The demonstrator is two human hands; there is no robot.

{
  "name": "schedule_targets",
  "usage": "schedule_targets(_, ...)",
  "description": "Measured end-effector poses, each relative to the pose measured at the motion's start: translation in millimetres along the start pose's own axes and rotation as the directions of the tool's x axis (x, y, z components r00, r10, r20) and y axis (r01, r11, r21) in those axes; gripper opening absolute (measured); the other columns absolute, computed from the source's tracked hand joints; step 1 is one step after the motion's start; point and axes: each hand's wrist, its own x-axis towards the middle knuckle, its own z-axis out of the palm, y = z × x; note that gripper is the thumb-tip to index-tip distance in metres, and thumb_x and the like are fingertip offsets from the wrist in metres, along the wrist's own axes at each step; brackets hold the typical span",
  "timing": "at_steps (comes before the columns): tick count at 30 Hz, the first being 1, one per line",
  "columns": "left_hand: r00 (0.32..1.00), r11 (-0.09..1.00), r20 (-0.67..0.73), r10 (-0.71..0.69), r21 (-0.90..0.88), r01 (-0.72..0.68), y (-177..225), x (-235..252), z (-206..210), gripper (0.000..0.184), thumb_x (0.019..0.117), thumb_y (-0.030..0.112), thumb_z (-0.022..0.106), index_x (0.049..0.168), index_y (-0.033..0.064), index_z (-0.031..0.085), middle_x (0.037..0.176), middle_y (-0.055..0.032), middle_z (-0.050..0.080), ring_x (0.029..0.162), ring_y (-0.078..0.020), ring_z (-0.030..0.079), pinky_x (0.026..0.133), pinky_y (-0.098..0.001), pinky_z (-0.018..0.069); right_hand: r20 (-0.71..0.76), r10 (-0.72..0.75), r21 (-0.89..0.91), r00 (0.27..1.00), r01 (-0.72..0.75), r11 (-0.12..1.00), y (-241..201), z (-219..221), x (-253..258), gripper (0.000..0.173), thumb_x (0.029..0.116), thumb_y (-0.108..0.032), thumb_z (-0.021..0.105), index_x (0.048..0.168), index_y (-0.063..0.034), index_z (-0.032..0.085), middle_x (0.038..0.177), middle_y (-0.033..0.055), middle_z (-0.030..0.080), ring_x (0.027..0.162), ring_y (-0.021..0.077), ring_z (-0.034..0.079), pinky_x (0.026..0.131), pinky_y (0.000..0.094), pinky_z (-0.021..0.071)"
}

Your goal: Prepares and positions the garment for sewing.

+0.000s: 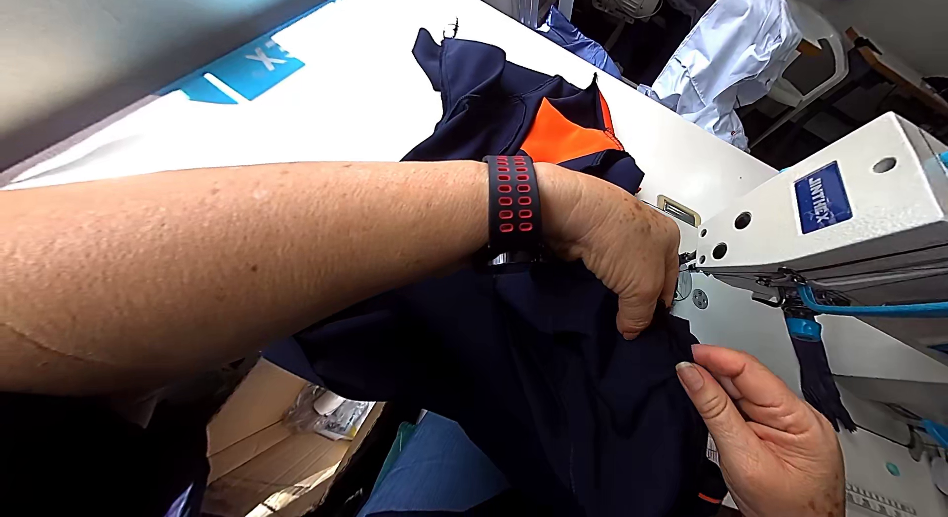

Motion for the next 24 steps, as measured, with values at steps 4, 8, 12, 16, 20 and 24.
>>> schedule_targets(4, 1.000, 0.999, 0.006, 0.021, 0.029, -0.021, -2.3, -1.6, 0.9, 0.007, 0.0833, 0.012, 0.080, 0.077, 0.0097, 0.078, 0.064, 0.0023, 0.063, 0.059, -0.0042, 0.052, 0.054, -0.0272, 0.0359, 0.015, 0.045, 0.017, 0.999, -0.045, 0.999, -1.3, -0.8, -1.5, 0.011, 0.0953, -0.003, 0.063, 0.099, 0.0011, 0.072, 0.090, -0.0039, 0.077, 0.085, -0.0022, 0.071, 0.080, 0.0155, 0.0599)
schedule_targets(8, 0.999, 0.999, 0.019, 0.037, 0.008, -0.037, -3.8, -1.5, 1.2, 0.011, 0.0833, 0.020, 0.083, 0.084, 0.0094, 0.081, 0.070, 0.0012, 0.068, 0.064, -0.0048, 0.057, 0.059, -0.0278, 0.0406, 0.007, 0.054, -0.003, 0.999, -0.054, 0.999, -2.5, -0.1, -2.0, 0.014, 0.0966, -0.001, 0.059, 0.100, 0.0033, 0.072, 0.091, -0.0025, 0.077, 0.085, -0.0030, 0.071, 0.080, 0.0140, 0.0588)
schedule_targets(12, 1.000, 1.000, 0.006, -0.001, -0.008, 0.001, -2.7, 0.0, 3.1, 0.024, 0.0887, 0.027, 0.079, 0.075, 0.0085, 0.076, 0.063, 0.0023, 0.062, 0.059, -0.0041, 0.052, 0.055, -0.0272, 0.0362, 0.017, 0.070, -0.020, 0.997, -0.070, 0.997, -4.5, -0.4, -2.3, 0.015, 0.0969, -0.001, 0.058, 0.100, 0.0038, 0.072, 0.090, -0.0022, 0.077, 0.084, -0.0038, 0.070, 0.079, 0.0130, 0.0580)
schedule_targets(16, 0.999, 0.997, -0.041, -0.023, -0.081, 0.019, -4.9, -0.1, 5.1, 0.029, 0.0881, 0.021, 0.074, 0.063, 0.0084, 0.068, 0.054, 0.0034, 0.054, 0.049, -0.0041, 0.045, 0.048, -0.0267, 0.0300, 0.042, 0.080, -0.014, 0.996, -0.079, 0.997, -6.5, -1.8, -3.3, 0.015, 0.0976, -0.001, 0.058, 0.100, 0.0032, 0.072, 0.091, -0.0027, 0.076, 0.084, -0.0031, 0.070, 0.079, 0.0141, 0.0587)
schedule_targets(20, 0.999, 0.998, -0.047, 0.012, -0.056, -0.015, -5.6, 0.9, 5.1, 0.034, 0.0883, 0.018, 0.070, 0.056, 0.0093, 0.062, 0.050, 0.0044, 0.049, 0.046, -0.0031, 0.041, 0.045, -0.0253, 0.0263, 0.063, 0.082, -0.033, 0.995, -0.080, 0.996, -7.7, -0.6, -2.6, 0.014, 0.0972, -0.002, 0.058, 0.101, 0.0043, 0.070, 0.090, -0.0024, 0.076, 0.083, -0.0032, 0.070, 0.079, 0.0145, 0.0590)
schedule_targets(24, 0.999, 0.999, -0.013, -0.031, -0.039, 0.030, 0.1, 3.0, 3.4, 0.032, 0.0898, 0.019, 0.070, 0.060, 0.0089, 0.065, 0.054, 0.0033, 0.051, 0.049, -0.0048, 0.044, 0.048, -0.0272, 0.0287, 0.044, 0.094, -0.011, 0.995, -0.093, 0.996, -8.2, 7.3, 0.3, 0.020, 0.0923, -0.006, 0.062, 0.106, 0.0075, 0.068, 0.094, 0.0011, 0.078, 0.085, 0.0006, 0.073, 0.081, 0.0175, 0.0607)
